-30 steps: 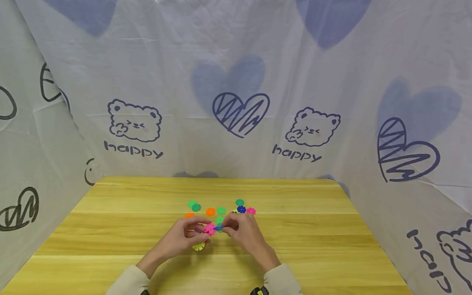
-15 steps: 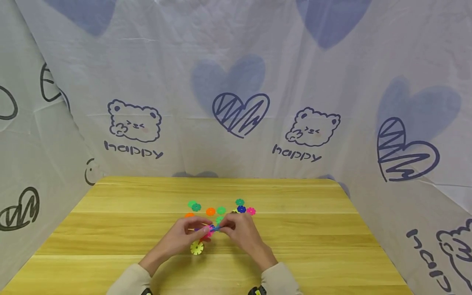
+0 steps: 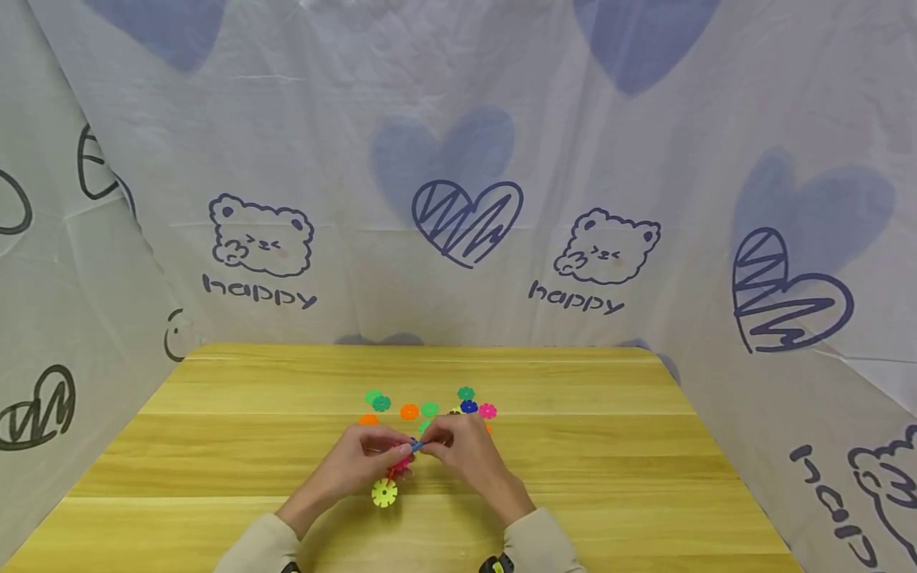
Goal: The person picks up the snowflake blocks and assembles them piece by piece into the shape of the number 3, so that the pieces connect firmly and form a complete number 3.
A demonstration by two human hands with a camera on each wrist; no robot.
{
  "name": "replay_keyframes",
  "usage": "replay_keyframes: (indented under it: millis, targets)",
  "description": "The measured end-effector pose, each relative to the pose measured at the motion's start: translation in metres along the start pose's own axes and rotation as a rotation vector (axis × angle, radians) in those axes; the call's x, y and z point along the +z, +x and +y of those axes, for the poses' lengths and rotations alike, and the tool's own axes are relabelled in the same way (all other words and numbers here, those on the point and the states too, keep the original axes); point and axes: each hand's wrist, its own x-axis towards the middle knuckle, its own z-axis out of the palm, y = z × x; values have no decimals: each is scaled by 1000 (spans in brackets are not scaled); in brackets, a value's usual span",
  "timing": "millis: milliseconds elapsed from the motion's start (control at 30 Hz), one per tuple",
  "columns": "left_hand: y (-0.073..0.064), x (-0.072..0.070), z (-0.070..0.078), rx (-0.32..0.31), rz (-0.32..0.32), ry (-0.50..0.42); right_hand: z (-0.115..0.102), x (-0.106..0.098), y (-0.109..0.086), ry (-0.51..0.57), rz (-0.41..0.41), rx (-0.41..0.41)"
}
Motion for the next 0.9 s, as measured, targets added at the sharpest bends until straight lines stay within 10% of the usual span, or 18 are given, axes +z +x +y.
replay_keyframes:
  millis: [500,900]
  targets:
    - [-8,-9,-3,-64,14,-18,21,-11,-2,-158,-143,245]
    - [-9,-8,-4,-71,25,49,33,-4,1,-314,-130,280]
